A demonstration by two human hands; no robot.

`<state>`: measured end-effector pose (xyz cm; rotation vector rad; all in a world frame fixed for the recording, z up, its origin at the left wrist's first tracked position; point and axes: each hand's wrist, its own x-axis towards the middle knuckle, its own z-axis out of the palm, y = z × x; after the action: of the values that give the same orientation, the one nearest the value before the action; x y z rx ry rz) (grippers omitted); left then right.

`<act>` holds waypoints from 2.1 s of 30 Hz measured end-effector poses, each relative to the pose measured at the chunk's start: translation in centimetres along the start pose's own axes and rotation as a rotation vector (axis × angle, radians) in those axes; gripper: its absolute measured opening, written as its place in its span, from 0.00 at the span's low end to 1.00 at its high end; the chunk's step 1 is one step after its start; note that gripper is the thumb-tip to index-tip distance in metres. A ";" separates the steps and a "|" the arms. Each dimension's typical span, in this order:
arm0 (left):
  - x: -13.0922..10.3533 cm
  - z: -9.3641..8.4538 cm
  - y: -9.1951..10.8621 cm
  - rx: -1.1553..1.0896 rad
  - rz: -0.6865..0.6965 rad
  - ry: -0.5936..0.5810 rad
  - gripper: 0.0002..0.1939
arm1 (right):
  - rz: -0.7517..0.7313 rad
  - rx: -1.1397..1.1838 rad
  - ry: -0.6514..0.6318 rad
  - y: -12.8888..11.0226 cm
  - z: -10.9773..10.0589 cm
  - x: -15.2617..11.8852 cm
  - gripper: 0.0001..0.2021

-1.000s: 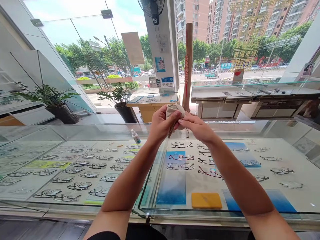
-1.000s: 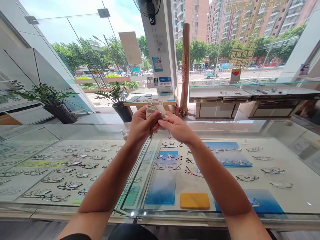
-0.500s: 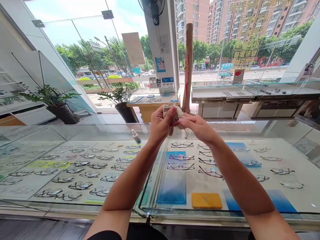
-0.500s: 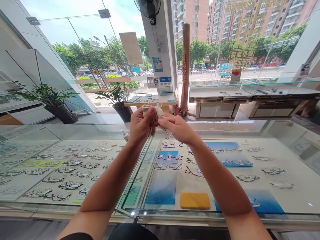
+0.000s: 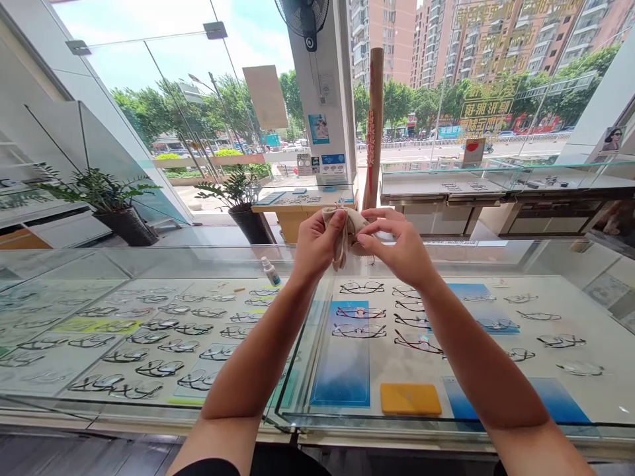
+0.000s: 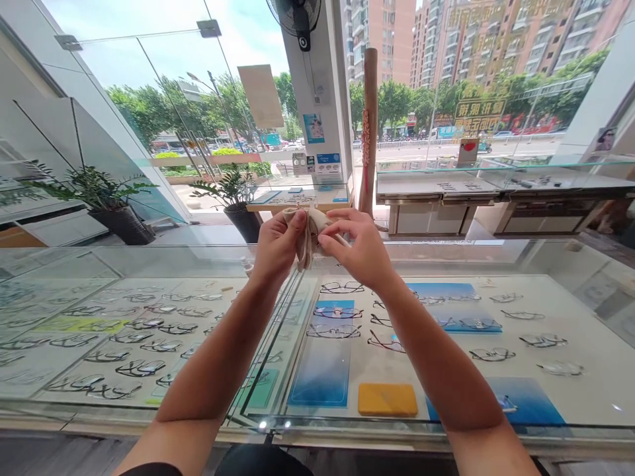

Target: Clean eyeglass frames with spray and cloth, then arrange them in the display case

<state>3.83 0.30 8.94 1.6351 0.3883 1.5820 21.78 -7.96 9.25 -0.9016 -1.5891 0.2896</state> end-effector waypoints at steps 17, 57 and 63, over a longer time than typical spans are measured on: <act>0.2 -0.9 1.4 0.014 -0.002 -0.280 0.22 | 0.091 0.178 -0.121 1.4 -0.2 0.7 0.09; 0.6 -2.3 2.6 -0.017 -0.086 -0.426 0.20 | 0.292 0.429 -0.380 1.4 -1.5 1.0 0.11; 0.3 -1.4 2.0 -0.037 -0.055 -0.366 0.22 | 0.290 0.464 -0.386 1.8 -1.3 1.0 0.11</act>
<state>1.95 -0.32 10.40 1.8232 0.2074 1.2087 23.73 -6.46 9.11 -0.7339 -1.6328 1.0444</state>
